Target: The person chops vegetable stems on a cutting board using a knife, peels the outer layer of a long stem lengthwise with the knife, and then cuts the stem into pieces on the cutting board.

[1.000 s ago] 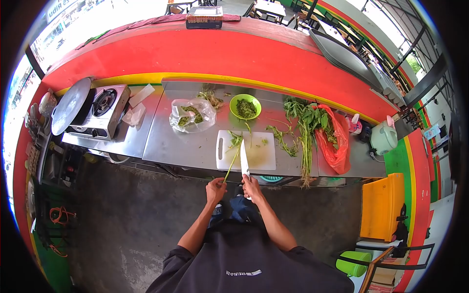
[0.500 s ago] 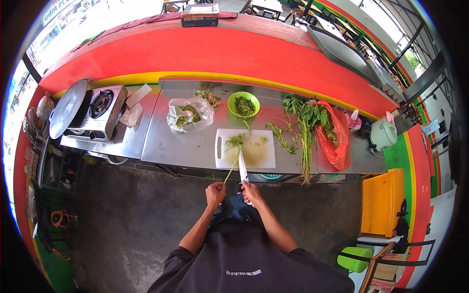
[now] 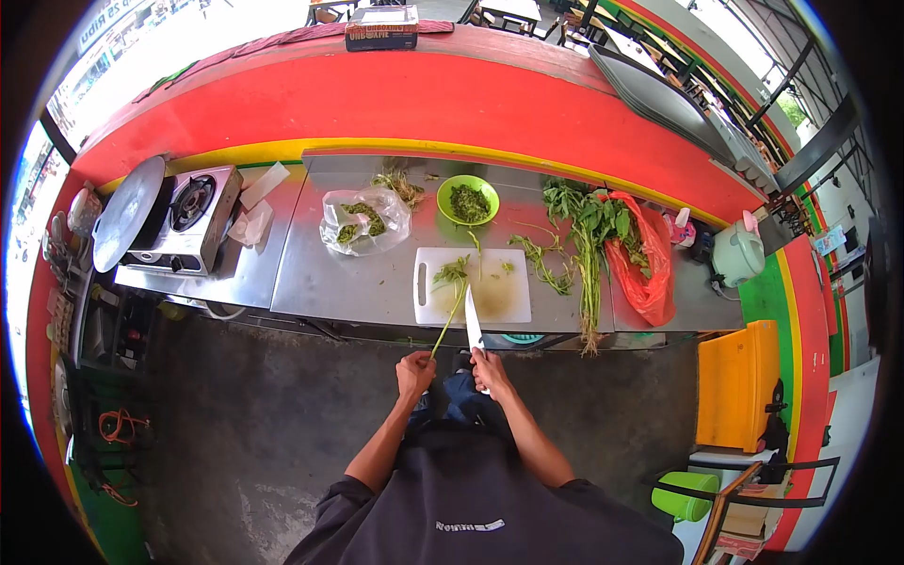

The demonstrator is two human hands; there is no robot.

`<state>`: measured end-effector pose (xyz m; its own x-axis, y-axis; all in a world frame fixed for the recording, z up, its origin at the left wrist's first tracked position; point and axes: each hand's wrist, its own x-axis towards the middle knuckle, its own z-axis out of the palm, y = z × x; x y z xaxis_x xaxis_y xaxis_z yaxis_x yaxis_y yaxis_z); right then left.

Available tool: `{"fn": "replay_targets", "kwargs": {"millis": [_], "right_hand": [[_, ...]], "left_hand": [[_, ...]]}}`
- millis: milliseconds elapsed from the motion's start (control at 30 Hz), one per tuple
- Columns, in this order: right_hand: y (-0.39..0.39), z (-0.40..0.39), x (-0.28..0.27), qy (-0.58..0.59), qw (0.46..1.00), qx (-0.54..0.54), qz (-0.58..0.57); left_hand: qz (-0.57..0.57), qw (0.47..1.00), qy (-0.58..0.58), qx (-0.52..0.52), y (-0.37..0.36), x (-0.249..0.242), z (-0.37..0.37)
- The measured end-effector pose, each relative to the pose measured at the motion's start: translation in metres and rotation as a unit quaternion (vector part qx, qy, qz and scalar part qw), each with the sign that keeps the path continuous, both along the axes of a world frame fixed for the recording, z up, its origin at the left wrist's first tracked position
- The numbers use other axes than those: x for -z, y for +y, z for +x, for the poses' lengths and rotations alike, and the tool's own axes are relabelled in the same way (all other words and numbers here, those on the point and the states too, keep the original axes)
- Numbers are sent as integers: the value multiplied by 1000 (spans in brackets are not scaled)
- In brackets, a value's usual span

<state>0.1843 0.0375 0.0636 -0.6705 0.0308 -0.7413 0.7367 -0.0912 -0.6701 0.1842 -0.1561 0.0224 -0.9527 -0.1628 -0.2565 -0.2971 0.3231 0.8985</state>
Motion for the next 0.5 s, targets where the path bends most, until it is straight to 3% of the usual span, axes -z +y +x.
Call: {"fn": "replay_targets", "kwargs": {"millis": [233, 500], "right_hand": [[3, 2, 4, 15, 999, -35, 39], [3, 1, 0, -27, 998, -9, -63]], "left_hand": [[4, 1000, -10, 8, 2, -3, 0], [17, 999, -31, 19, 4, 4, 3]]}}
